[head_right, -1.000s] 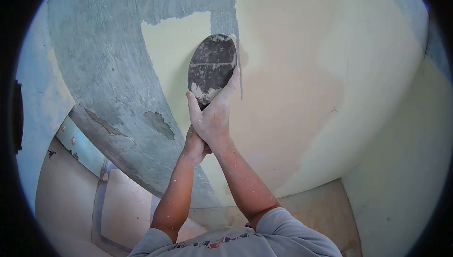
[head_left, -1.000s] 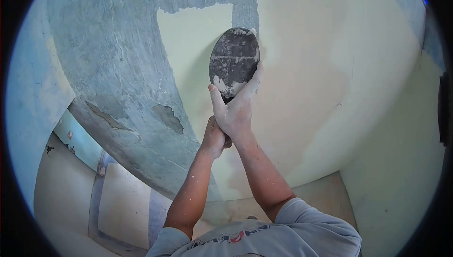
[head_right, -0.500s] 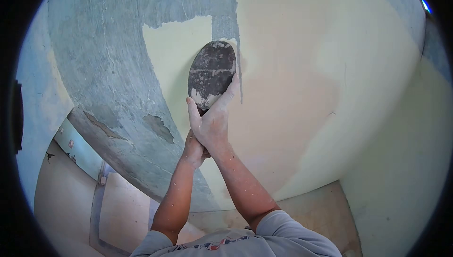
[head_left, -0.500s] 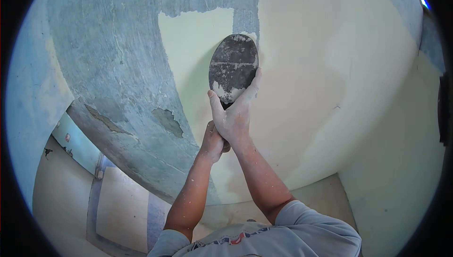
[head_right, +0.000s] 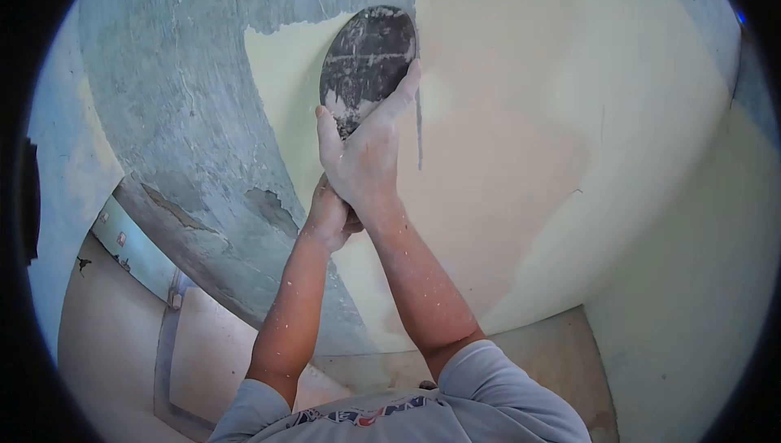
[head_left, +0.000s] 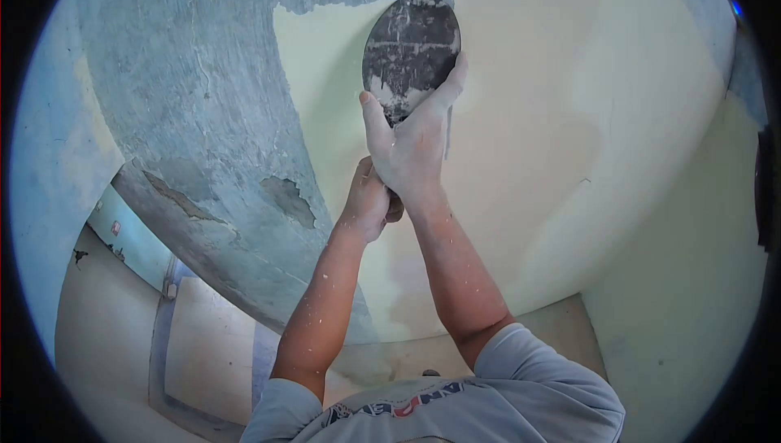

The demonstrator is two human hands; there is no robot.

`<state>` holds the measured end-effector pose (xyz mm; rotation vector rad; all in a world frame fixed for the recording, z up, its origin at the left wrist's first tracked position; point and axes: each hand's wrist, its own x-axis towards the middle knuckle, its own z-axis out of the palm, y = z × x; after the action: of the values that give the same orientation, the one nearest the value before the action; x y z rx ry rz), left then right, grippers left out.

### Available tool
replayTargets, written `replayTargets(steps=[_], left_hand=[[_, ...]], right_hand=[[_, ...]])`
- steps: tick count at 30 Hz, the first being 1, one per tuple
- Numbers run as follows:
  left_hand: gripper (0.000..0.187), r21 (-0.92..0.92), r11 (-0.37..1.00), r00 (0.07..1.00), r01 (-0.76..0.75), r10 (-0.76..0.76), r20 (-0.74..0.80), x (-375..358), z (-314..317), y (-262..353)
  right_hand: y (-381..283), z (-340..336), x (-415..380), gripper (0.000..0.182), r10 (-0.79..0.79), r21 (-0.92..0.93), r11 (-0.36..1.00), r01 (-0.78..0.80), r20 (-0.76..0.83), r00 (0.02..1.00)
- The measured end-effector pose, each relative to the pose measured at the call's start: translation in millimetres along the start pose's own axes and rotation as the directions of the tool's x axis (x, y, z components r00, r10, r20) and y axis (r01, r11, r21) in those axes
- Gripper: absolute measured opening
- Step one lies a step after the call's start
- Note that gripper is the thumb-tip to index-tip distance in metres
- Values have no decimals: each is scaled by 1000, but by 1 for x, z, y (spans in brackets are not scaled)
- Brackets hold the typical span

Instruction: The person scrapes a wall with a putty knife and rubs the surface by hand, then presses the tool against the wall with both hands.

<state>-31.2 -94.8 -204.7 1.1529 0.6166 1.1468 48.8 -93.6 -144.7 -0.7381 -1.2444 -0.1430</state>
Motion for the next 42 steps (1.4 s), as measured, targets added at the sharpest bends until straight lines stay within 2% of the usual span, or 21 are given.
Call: replayTargets(steps=[1, 2, 7, 9, 11, 15, 17, 18, 23, 26, 29, 31, 32, 33, 38, 40, 42], left_hand=[[37, 2, 1000, 1000, 4, -4, -3, 0, -1, -1], [37, 0, 1000, 1000, 8, -8, 10, 0, -1, -3], [38, 4, 1000, 999, 16, -16, -31, -11, -10, -30], [38, -6, 999, 999, 44, -44, -6, -14, -17, -41], [38, -18, 999, 999, 38, -38, -11, -20, -18, -45], [38, -12, 1000, 1000, 23, -23, -13, -24, -21, -55], [31, 12, 998, 998, 58, -58, 3, -22, -29, -62], [36, 34, 995, 995, 94, -94, 14, -21, -32, -64], [36, 25, 996, 996, 88, -88, 19, -21, -33, -63], [37, 21, 996, 996, 87, -88, 20, -22, -34, -63], [38, 23, 997, 997, 79, -79, 25, -21, -37, -64], [38, 32, 997, 997, 76, -77, 17, -20, -36, -61], [31, 14, 998, 998, 57, -56, -24, -24, -28, -53], [34, -2, 999, 997, 36, -36, -64, -26, -21, -47], [33, 57, 998, 999, -3, 6, -44, -6, -14, -20], [33, 28, 1000, 997, 2, 0, -71, 0, -4, 3], [32, -12, 1000, 1000, 15, -15, -2, 1, 0, 16]], right_hand=[[-4, -3, 0, 108, 57, 99, 993, -59, 24, 998], [-4, -3, -4, 108, 61, 101, 993, -63, 26, 998], [8, -9, -32, 111, 7, -63, 998, -4, 34, 999], [6, -10, -41, 112, 39, -48, 998, -37, 45, 998], [2, -13, -47, 112, 126, 49, 990, -129, 70, 990], [6, -15, -54, 114, 61, -47, 997, -58, 79, 995], [7, -15, -58, 113, 108, 63, 991, -115, 109, 988], [8, -14, -57, 113, 108, 61, 991, -115, 105, 989], [6, -13, -57, 112, 129, 151, 978, -143, 98, 987], [-4, -15, -55, 113, 160, 71, 983, -169, 116, 980], [1, -11, -58, 112, 187, 149, 968, -202, 104, 977], [2, -9, -59, 112, 180, 103, 976, -189, 93, 979], [2, -8, -59, 112, 174, 55, 982, -179, 85, 981], [3, -8, -58, 112, 172, 56, 983, -177, 85, 981], [6, 1, -21, 110, -25, 2, 1000, 25, 8, 1000], [-3, 4, 0, 110, 0, 56, 998, 0, -1, 1000], [-5, 6, 9, 111, -22, 96, 995, 23, -19, 1000]])
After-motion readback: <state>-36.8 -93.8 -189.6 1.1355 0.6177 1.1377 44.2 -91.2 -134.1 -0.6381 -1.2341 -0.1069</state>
